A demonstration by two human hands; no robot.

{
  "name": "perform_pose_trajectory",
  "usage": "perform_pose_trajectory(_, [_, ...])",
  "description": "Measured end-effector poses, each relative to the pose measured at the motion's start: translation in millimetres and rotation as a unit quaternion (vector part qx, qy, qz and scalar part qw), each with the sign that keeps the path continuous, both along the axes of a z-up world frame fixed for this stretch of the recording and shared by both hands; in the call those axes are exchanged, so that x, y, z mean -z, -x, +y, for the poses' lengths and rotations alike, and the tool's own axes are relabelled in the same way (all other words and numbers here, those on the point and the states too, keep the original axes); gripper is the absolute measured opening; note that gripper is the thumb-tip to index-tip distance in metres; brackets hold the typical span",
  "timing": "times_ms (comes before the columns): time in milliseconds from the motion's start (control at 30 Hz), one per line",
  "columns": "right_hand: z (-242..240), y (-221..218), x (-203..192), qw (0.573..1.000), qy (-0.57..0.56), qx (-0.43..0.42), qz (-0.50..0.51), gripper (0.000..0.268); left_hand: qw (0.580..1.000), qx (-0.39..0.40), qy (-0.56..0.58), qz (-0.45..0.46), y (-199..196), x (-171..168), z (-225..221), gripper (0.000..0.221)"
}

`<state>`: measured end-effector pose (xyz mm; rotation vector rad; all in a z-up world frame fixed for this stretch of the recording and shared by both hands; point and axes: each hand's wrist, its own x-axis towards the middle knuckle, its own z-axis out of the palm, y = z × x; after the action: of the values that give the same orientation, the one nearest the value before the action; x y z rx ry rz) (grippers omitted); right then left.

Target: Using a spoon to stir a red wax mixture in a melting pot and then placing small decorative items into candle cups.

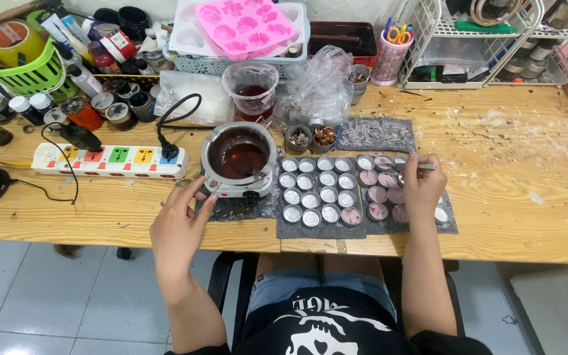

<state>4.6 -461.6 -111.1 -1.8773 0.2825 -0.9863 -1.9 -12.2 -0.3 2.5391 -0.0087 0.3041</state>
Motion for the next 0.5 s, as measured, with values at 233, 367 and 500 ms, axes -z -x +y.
perform_pose_trajectory(233, [-13.4, 0.5, 21.5, 0.971, -0.112, -0.2, 0.065, 0.011, 1.0, 0.009, -0.002, -0.014, 0.3, -0.1, 0.1, 0.045])
perform_pose_trajectory(367, [-8.0, 8.3, 10.0, 0.944, -0.092, -0.291, 0.125, 0.01, 1.0, 0.01, 0.001, -0.011, 1.0, -1.3, -0.2, 0.045])
perform_pose_trajectory(500, [-15.4, 8.0, 19.3, 0.946, -0.095, -0.278, 0.139, 0.01, 1.0, 0.015, 0.003, -0.02, 2.6, -1.1, 0.2, 0.045])
